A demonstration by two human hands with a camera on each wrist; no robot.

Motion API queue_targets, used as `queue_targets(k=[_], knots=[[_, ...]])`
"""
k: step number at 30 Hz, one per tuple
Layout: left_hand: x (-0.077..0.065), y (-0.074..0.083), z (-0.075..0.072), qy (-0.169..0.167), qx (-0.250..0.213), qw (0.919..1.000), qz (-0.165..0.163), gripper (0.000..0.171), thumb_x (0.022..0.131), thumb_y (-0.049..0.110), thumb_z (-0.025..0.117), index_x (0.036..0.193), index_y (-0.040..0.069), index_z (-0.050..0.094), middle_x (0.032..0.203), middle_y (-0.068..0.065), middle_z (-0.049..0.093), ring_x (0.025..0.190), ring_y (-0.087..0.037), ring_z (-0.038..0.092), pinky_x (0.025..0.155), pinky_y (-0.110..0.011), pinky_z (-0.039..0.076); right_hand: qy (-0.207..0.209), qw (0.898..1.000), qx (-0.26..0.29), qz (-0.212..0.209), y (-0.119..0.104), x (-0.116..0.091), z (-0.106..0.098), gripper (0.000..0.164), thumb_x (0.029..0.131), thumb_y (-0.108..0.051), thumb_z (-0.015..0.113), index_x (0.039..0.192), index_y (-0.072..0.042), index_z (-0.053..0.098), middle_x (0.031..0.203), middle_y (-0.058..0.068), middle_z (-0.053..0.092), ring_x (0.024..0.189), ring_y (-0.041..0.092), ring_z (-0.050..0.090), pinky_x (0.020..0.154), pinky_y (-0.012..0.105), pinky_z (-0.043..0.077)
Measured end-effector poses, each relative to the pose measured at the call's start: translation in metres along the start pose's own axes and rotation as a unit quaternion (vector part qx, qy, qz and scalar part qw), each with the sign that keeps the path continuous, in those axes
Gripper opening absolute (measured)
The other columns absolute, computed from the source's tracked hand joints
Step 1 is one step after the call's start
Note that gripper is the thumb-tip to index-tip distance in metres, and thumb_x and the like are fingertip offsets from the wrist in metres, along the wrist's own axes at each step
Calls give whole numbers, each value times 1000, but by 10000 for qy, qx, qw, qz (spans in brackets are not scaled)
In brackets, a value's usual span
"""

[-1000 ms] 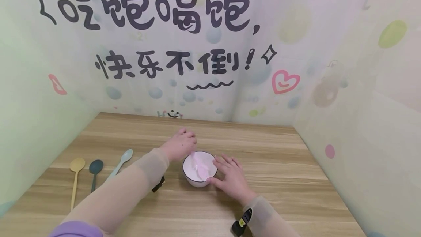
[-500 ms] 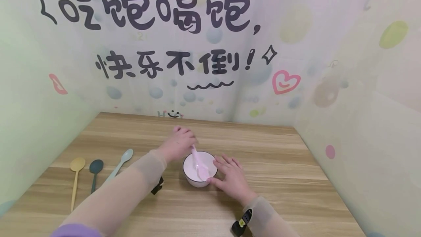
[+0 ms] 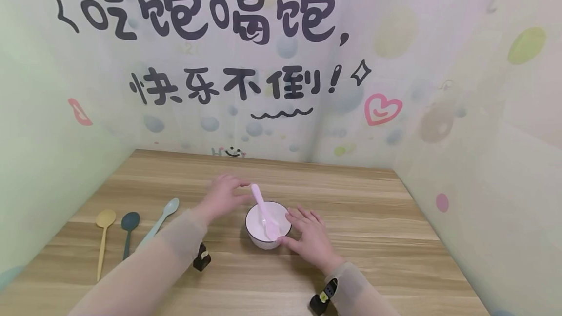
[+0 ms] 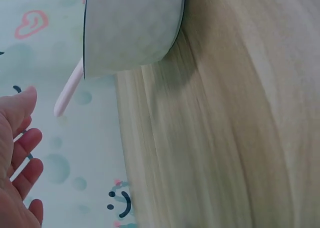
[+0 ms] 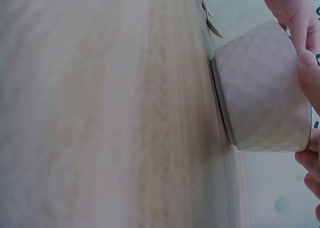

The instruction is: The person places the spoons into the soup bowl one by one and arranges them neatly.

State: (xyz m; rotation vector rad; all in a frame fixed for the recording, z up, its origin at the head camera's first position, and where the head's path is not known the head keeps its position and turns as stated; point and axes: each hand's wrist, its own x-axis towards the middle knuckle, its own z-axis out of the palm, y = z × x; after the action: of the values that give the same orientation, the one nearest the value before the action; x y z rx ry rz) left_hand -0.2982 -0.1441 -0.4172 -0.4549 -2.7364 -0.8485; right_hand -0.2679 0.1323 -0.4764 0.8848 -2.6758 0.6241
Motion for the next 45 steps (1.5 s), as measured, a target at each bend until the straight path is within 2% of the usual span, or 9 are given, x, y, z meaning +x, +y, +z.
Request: queue_targets(k=[3,6,14,21,25,30,35,40,45], knots=[[-8,-5,-3,8,-276,9990,-347,44,86,33,72,121,8,65,122,-11,63,119,-34,49,102,-55,29,-3,10000,-30,5,1,0,1,76,81,-64,63,132,-8,59,139,5,53,136,25,38,111,51,21],[-17,-7,-6,-19,-405,9968,-689,46,87,36,69,124,10,63,122,-8,63,120,-33,49,103,-56,27,10,10000,-45,5,2,0,1,76,81,-65,62,132,-8,59,139,4,53,136,24,38,111,50,21],[-39,-11,-17,29,-513,9914,-1206,49,89,41,66,128,12,61,124,-9,62,124,-35,48,103,-61,24,-28,10000,-45,20,2,0,0,76,80,-64,63,132,-8,59,140,3,52,136,24,38,110,50,22],[-53,-16,-24,97,-1068,9832,-1478,52,92,41,63,131,7,57,127,-16,58,118,-37,53,94,-52,43,-23,10000,-78,-11,3,0,0,77,81,-66,61,132,-8,58,140,3,52,136,25,38,110,50,22],[-62,-22,-28,89,-1285,9774,-1679,56,93,46,60,132,6,55,129,-18,56,118,-37,53,92,-51,45,-56,10000,-73,-9,4,1,0,79,81,-68,59,133,-8,58,141,2,52,137,25,37,110,49,22],[-72,-32,-36,60,-1454,9698,-1958,59,94,50,56,135,8,52,135,-17,52,127,-39,44,99,-55,38,-31,10000,-40,-18,4,0,1,78,81,-67,60,133,-8,58,140,2,52,137,26,38,111,49,21],[-81,-38,-43,175,-1556,9646,-2123,60,95,49,54,136,6,51,136,-18,50,132,-42,34,104,-60,28,-3,10000,-4,-13,3,0,1,77,80,-64,63,132,-8,58,140,3,52,137,25,38,111,49,21],[-91,-43,-47,284,-1579,9626,-2182,64,95,54,50,136,5,50,137,-19,49,132,-41,34,104,-60,27,-42,10000,-9,33,3,0,1,77,81,-63,63,133,-8,58,141,2,51,137,25,37,111,49,21],[-101,-50,-49,310,-1809,9557,-2303,66,97,52,47,138,0,46,139,-24,44,130,-42,34,103,-60,28,-65,10000,1,53,2,0,1,75,81,-60,66,133,-8,57,141,2,51,137,25,37,111,51,21]])
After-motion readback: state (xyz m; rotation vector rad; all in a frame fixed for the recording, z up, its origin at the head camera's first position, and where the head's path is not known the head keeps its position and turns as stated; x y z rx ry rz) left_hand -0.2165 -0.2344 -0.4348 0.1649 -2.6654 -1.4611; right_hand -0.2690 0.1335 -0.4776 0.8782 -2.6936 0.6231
